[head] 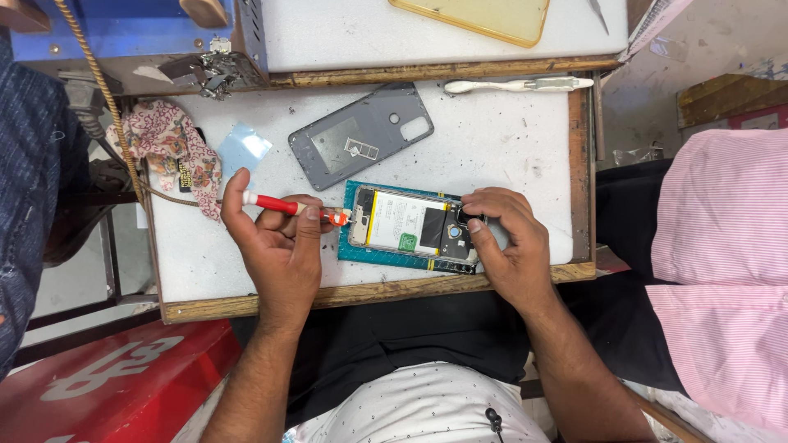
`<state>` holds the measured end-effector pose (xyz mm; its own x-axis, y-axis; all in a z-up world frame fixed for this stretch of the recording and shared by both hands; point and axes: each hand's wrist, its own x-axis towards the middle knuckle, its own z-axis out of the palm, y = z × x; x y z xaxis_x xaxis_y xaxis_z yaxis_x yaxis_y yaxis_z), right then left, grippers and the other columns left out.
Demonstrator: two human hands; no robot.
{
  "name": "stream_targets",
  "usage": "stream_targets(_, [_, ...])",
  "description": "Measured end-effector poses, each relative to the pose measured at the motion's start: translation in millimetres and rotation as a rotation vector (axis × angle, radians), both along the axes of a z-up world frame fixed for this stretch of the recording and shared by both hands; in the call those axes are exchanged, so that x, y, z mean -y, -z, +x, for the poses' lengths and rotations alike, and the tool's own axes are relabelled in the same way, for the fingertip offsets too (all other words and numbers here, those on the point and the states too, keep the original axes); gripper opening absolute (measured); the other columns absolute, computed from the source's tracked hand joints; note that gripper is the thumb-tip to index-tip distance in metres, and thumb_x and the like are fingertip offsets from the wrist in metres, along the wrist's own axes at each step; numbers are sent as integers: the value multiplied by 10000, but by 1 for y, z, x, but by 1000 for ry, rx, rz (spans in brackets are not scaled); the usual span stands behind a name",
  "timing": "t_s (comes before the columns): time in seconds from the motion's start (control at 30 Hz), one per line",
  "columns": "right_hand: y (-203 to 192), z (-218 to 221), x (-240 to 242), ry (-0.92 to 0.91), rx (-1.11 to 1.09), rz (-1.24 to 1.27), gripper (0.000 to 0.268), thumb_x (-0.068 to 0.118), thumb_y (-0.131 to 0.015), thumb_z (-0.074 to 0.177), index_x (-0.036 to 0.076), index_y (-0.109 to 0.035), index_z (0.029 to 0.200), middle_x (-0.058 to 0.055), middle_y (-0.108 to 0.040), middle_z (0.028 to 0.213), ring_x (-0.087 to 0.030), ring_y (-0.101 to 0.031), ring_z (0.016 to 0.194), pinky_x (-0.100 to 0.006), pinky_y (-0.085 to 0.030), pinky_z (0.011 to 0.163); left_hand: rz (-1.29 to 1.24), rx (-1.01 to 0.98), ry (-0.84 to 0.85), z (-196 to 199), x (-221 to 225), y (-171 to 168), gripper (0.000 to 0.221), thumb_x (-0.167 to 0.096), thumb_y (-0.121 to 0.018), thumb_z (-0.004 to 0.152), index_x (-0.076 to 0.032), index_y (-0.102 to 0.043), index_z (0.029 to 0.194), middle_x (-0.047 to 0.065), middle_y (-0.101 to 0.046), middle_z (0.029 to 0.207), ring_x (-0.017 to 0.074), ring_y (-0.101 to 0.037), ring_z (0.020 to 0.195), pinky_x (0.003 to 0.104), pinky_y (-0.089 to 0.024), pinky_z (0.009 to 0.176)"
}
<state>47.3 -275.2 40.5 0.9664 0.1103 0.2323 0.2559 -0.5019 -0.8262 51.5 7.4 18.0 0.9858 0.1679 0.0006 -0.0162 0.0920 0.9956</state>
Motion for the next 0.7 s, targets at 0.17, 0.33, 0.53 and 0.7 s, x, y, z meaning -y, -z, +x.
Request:
stream_targets(0.17, [-1, 0, 1, 1, -7, 18, 150, 71, -669, 998, 54, -694, 1145, -117, -742, 1198, -288, -644, 1274, -428, -512, 1108, 9, -13, -35, -1, 2, -4, 689, 12, -567, 1089, -125, -110, 1587, 190, -703, 1116, 207, -739, 1031, 369, -661, 932])
stream_targets(0.33, [-1, 0, 3, 5, -16, 21, 149, 63, -663, 996, 52, -694, 1141, -116, -738, 1196, -282, -649, 1271, -421, -521, 1097, 16, -10, -51, -3, 4, -2, 696, 14, -575, 1085, -127, -113, 1587, 182, -702, 1129, 198, -730, 1025, 364, -651, 924])
stream_targets(0.53, [0, 0, 3, -3, -11, 18, 140, 67, -666, 1000, 50, -694, 1136, -114, -740, 1193, -280, -652, 1269, -418, -520, 1099, 36, 32, -33, -2, 4, 2, 695, 6, -598, 1100, -129, -125, 1592, 186, -722, 1110, 192, -722, 1039, 341, -623, 961])
stream_targets(0.7, [0, 0, 3, -3, -19, 13, 143, 70, -664, 999, 54, -694, 1137, -116, -740, 1199, -283, -648, 1277, -424, -519, 1108, 54, 57, -38, -5, 3, 6, 693, 9, -597, 1108, -128, -126, 1598, 189, -714, 1119, 190, -710, 1062, 342, -610, 987])
